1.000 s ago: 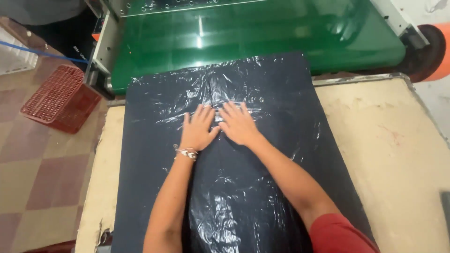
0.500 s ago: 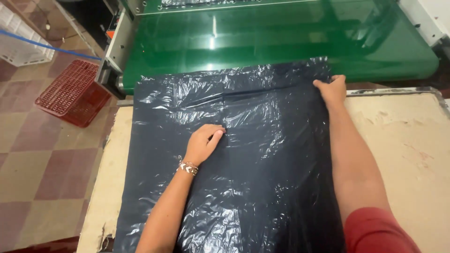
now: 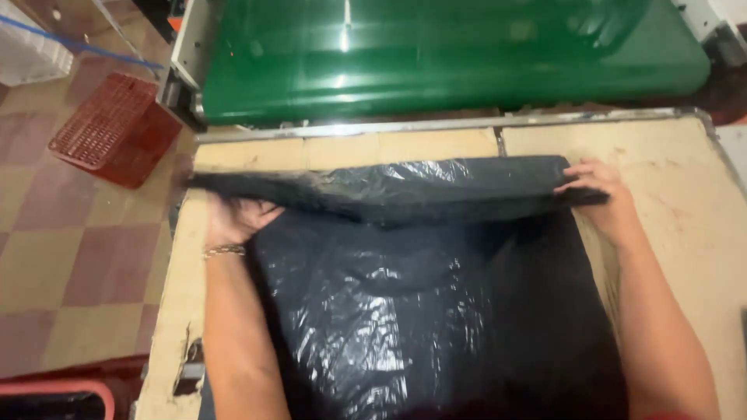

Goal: Folding large black plastic bags and stacking them into a red plastic crate at the end of a production line.

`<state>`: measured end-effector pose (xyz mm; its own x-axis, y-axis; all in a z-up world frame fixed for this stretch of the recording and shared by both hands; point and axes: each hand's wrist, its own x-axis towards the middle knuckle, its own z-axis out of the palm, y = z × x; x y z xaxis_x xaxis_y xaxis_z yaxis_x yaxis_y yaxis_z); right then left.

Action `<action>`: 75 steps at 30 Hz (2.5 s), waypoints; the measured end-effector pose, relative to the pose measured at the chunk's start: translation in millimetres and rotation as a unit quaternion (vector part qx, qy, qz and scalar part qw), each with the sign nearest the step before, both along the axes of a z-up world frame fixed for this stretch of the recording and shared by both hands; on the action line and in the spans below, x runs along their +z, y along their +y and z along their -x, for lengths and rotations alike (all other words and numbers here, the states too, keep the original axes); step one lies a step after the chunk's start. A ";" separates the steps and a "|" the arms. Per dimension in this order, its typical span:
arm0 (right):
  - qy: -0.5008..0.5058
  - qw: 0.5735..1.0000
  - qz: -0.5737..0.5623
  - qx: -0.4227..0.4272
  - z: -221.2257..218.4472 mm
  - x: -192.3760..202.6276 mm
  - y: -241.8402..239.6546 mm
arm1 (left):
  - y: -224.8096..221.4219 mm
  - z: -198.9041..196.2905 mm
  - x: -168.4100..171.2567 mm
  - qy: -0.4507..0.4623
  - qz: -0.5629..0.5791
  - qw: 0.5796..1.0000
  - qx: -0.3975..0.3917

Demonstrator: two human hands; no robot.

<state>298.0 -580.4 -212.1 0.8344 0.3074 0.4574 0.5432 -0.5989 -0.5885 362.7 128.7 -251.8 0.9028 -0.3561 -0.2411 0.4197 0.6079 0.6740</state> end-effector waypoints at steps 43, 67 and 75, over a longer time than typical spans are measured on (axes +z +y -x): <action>-0.033 0.921 0.333 -0.199 -57.9 -70.1 77.8 | -35.9 11.7 -6.9 -0.202 -0.904 0.377 0.026; -0.116 0.877 0.344 -0.314 -16.1 84.2 74.5 | -8.0 37.2 142.1 -0.430 -0.849 0.308 -0.014; -0.139 0.973 0.017 -0.183 137.4 123.3 87.8 | -15.1 166.2 182.5 -0.491 -0.827 0.029 0.274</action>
